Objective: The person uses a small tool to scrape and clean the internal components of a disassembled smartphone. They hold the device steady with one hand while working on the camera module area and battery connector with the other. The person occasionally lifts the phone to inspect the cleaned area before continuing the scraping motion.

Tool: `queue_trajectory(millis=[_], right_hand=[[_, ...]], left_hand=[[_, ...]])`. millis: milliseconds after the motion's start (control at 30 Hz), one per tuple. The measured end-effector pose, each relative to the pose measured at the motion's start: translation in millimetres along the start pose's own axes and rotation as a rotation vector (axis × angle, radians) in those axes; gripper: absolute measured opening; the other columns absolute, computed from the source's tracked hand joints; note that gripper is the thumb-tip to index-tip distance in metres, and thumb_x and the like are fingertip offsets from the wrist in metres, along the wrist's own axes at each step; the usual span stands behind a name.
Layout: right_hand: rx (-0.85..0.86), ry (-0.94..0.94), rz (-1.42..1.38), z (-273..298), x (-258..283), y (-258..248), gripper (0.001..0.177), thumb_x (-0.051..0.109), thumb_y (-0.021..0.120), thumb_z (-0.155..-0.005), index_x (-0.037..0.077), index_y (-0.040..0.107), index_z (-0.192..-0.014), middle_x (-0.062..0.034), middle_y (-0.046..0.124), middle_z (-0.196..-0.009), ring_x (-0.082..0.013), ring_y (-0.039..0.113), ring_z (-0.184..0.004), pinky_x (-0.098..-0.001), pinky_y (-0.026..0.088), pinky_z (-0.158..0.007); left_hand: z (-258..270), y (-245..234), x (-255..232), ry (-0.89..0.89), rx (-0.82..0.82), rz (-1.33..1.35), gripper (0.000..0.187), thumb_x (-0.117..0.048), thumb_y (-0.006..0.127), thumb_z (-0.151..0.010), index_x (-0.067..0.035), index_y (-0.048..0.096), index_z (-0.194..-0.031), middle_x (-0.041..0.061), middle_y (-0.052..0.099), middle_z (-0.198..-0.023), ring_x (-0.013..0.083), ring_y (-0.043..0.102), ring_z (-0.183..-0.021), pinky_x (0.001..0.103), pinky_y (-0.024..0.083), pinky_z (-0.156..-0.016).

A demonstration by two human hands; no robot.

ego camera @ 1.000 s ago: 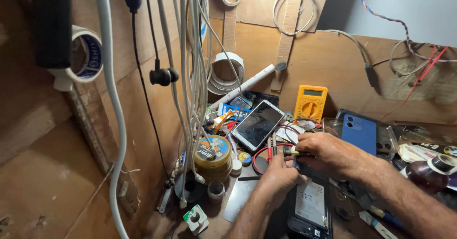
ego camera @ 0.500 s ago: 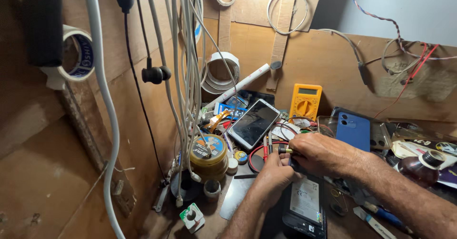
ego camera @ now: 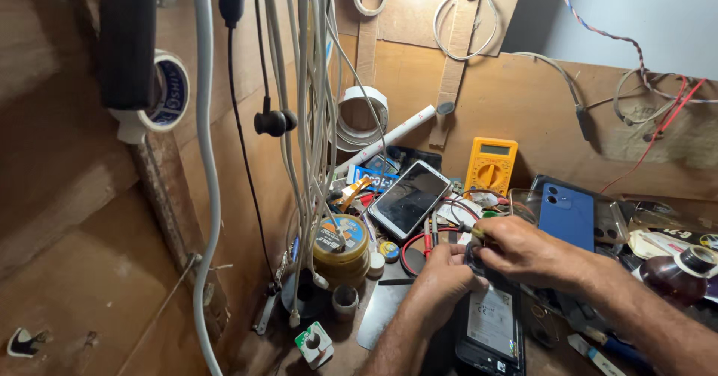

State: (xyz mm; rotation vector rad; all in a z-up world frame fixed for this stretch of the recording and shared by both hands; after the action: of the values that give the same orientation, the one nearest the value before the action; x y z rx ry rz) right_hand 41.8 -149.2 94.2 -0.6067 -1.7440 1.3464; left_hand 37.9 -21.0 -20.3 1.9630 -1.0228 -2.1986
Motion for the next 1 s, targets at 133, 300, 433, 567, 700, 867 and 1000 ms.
queue_trajectory(millis=[133,300,433,567,700,867,1000], right_hand=[[-0.059,0.134,-0.085,11.2,0.7,-14.5,0.018,0.02,0.067,-0.084,0.002,0.066,-0.086,-0.0116,0.063,-0.065,-0.0217,0.059,-0.061,-0.0409,0.05,-0.056],[-0.098,0.248,-0.111,40.0,4.2,-30.6,0.023,0.026,0.069,-0.085,0.004,0.067,-0.094,-0.0096,0.063,-0.063,-0.0178,0.054,-0.058,-0.0399,0.049,-0.054],[0.073,0.402,-0.088,79.6,-1.8,-25.4,0.028,0.031,0.07,-0.089,0.003,0.067,-0.091,-0.0117,0.066,-0.064,-0.0183,0.056,-0.061,-0.0394,0.051,-0.058],[0.163,0.268,0.012,107.3,-1.1,-18.0,0.032,0.034,0.072,-0.092,0.005,0.068,-0.106,-0.0116,0.069,-0.093,-0.0218,0.058,-0.092,-0.0388,0.053,-0.08],[0.3,0.524,0.054,126.2,-10.3,-8.3,0.038,0.043,0.071,-0.09,0.016,0.069,-0.117,-0.0052,0.069,-0.109,-0.0167,0.058,-0.115,-0.0329,0.052,-0.103],[0.152,0.247,-0.002,123.8,2.7,-9.2,0.034,0.037,0.072,-0.093,0.011,0.07,-0.114,-0.0076,0.065,-0.107,-0.0211,0.058,-0.109,-0.037,0.051,-0.094],[0.237,0.565,0.009,120.2,5.9,-18.3,0.036,0.038,0.073,-0.092,0.002,0.072,-0.099,-0.0121,0.07,-0.074,-0.0233,0.064,-0.076,-0.0395,0.056,-0.075]], left_hand=[[2.4,1.1,-2.4,-0.015,-0.015,0.022,0.064,0.009,0.066,-0.069,0.011,0.047,-0.13,0.015,0.07,-0.104,0.021,0.07,-0.09,0.032,0.058,-0.077],[3.4,3.2,-4.5,-0.014,-0.034,-0.002,0.067,0.011,0.065,-0.068,0.012,0.043,-0.131,0.016,0.071,-0.108,0.0222,0.07,-0.094,0.031,0.058,-0.079],[3.1,3.8,-2.7,-0.034,-0.034,0.014,0.068,0.011,0.064,-0.07,0.011,0.041,-0.135,0.017,0.07,-0.111,0.0234,0.07,-0.096,0.033,0.058,-0.082],[4.9,4.2,-7.0,-0.066,-0.045,0.009,0.068,0.012,0.062,-0.071,0.009,0.041,-0.136,0.017,0.07,-0.112,0.0241,0.071,-0.098,0.034,0.058,-0.084],[9.5,8.4,-12.0,-0.077,-0.032,0.007,0.067,0.012,0.061,-0.071,0.01,0.043,-0.135,0.017,0.07,-0.112,0.024,0.071,-0.099,0.034,0.059,-0.084],[13.2,10.2,-15.5,-0.086,-0.049,0.001,0.066,0.013,0.061,-0.071,0.009,0.043,-0.134,0.017,0.07,-0.111,0.0241,0.071,-0.097,0.034,0.059,-0.085],[10.7,10.1,-14.9,-0.082,-0.038,-0.005,0.065,0.013,0.062,-0.071,0.01,0.044,-0.133,0.017,0.071,-0.109,0.0237,0.071,-0.097,0.034,0.058,-0.085]])
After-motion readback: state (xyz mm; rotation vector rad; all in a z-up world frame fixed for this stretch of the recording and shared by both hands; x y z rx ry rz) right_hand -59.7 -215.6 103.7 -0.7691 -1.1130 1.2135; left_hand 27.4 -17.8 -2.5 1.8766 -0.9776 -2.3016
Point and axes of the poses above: each hand's wrist, its own z-axis away from the middle knuckle, its own y-axis out of the palm, x = y × z, the point moved 3 cm from there along -z, towards the middle knuckle
